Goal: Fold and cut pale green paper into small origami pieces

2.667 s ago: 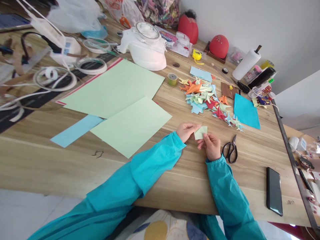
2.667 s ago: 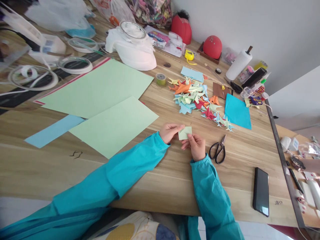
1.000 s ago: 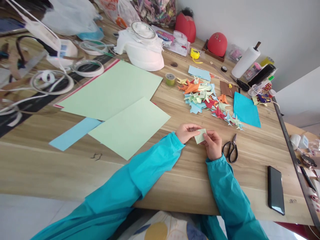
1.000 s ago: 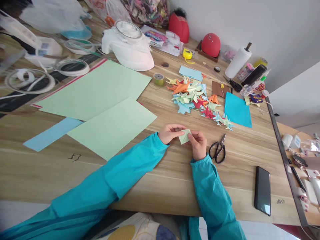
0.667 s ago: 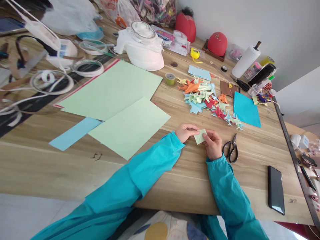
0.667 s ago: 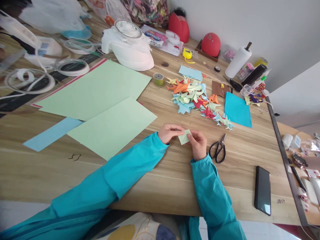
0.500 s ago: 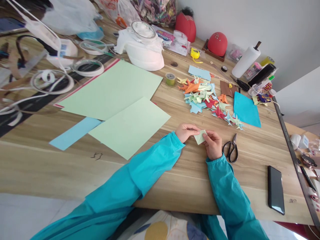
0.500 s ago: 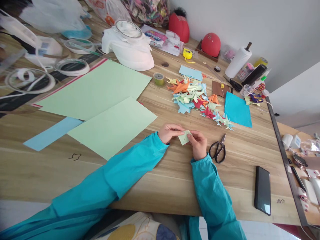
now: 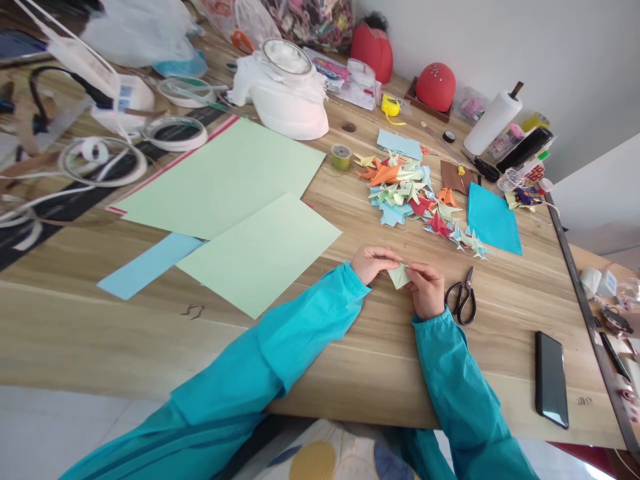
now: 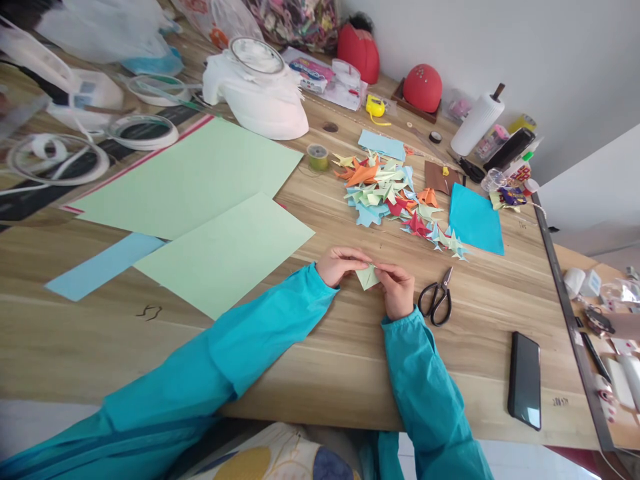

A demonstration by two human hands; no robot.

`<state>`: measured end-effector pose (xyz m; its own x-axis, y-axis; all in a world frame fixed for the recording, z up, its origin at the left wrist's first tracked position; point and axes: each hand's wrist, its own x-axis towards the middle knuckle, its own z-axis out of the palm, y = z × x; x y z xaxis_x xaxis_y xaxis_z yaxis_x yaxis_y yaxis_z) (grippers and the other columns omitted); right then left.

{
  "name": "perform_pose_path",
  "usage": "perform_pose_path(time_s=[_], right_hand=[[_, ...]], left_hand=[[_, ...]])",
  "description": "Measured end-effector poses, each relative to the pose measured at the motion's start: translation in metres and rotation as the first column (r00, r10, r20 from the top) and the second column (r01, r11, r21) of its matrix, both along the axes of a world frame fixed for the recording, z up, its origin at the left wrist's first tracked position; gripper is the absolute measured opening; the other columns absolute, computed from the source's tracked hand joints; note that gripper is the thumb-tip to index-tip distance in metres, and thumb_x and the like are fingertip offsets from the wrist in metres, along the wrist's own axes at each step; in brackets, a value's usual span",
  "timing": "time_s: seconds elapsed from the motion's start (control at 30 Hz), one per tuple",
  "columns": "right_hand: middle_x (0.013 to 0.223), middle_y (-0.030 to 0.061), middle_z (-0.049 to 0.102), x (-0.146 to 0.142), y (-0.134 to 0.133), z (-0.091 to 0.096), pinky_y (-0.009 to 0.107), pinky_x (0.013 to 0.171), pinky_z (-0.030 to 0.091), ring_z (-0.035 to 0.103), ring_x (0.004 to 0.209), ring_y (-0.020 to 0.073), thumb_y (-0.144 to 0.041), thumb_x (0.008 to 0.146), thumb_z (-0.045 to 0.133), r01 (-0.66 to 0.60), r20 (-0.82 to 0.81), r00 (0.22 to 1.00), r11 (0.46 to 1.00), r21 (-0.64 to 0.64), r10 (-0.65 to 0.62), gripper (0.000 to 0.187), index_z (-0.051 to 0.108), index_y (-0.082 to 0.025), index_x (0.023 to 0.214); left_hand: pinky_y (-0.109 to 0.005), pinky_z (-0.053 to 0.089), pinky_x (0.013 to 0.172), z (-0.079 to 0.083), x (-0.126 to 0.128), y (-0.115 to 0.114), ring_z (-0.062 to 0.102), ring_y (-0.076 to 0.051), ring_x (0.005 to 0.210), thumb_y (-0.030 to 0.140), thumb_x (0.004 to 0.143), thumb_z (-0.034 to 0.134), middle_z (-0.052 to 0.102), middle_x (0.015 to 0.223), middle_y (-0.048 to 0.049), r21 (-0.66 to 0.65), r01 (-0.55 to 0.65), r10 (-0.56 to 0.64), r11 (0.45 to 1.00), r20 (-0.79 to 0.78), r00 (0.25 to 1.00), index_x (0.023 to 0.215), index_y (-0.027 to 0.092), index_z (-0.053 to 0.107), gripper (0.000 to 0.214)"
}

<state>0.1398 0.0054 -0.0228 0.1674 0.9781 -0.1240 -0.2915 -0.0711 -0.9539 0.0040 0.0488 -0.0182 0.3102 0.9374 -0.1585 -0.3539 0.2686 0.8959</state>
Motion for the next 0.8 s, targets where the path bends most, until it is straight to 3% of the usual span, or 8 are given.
perform_pose_path(time_s=[0.17, 0.33, 0.8], right_hand=[[0.060, -0.0017, 0.067, 0.0007, 0.0008, 0.0019, 0.029, 0.044, 0.052, 0.061, 0.055, 0.0163, -0.028, 0.058, 0.075, 0.028, -0.030, 0.999, 0.999, -0.025, -0.028, 0.014, 0.068, -0.022, 0.069], [0.062, -0.0024, 0.068, 0.0013, 0.0012, 0.0026, 0.031, 0.049, 0.053, 0.062, 0.054, 0.0159, -0.025, 0.058, 0.074, 0.020, -0.061, 0.998, 0.999, -0.029, -0.022, 0.013, 0.068, -0.022, 0.069], [0.066, -0.0021, 0.070, 0.0014, 0.0011, 0.0016, 0.031, 0.051, 0.054, 0.061, 0.053, 0.0147, -0.023, 0.058, 0.075, 0.005, -0.087, 0.996, 1.000, -0.012, -0.006, 0.010, 0.070, -0.022, 0.067]], left_hand=[[-0.031, 0.050, 0.058, -0.0028, 0.0007, 0.0000, 0.060, -0.016, 0.058, 0.020, 0.051, 0.073, 0.065, 0.061, -0.0018, -0.043, 0.011, -0.010, 0.999, 0.035, 0.999, 0.069, 0.013, 0.071, 0.020], [-0.030, 0.050, 0.054, -0.0038, 0.0003, 0.0003, 0.060, -0.016, 0.058, 0.019, 0.050, 0.072, 0.063, 0.061, -0.0013, -0.065, 0.029, -0.022, 0.997, 0.102, 0.995, 0.066, 0.013, 0.071, 0.016], [-0.030, 0.051, 0.051, -0.0060, 0.0011, 0.0005, 0.060, -0.016, 0.054, 0.021, 0.051, 0.072, 0.063, 0.059, -0.0011, -0.071, 0.011, -0.006, 0.997, 0.077, 0.997, 0.064, 0.012, 0.069, 0.016]])
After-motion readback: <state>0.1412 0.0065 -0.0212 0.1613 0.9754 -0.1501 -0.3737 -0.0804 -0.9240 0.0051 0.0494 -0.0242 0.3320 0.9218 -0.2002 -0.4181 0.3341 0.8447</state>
